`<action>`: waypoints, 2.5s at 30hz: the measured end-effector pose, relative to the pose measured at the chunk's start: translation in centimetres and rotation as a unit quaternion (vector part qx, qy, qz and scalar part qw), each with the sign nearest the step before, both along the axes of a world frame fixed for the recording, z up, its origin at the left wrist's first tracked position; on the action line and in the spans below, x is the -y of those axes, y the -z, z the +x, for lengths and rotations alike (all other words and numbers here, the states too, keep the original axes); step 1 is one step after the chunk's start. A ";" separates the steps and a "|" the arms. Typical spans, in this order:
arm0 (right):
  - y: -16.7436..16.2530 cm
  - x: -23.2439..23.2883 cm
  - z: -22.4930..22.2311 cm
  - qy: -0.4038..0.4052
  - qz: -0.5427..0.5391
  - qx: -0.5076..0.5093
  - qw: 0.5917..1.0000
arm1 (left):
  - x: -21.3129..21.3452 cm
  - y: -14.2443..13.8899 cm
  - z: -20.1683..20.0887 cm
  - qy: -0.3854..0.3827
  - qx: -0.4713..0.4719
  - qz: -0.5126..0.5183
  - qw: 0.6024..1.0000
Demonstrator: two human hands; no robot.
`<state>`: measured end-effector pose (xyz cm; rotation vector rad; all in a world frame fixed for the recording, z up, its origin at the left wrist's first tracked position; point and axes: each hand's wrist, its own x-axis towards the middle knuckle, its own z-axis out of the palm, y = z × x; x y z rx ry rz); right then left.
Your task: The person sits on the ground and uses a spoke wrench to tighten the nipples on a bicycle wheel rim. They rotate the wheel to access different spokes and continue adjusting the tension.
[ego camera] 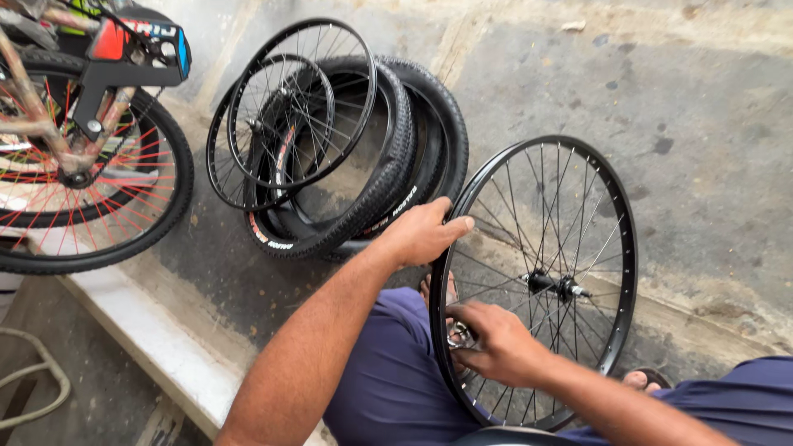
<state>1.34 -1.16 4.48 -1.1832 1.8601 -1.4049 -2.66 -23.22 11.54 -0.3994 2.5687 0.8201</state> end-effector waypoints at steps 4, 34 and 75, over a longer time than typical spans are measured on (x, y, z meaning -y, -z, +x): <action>0.7 -0.3 -0.1 -0.063 -0.062 0.131 0.987 | 0.1 0.1 0.0 -0.002 0.001 0.006 1.000; 1.4 0.2 0.1 -0.028 -0.067 0.038 0.997 | 0.1 -0.6 0.1 -0.010 0.039 0.017 0.999; 1.7 0.6 -1.3 -0.120 0.078 -0.043 0.989 | 0.3 0.1 -0.4 0.017 0.043 -0.005 0.999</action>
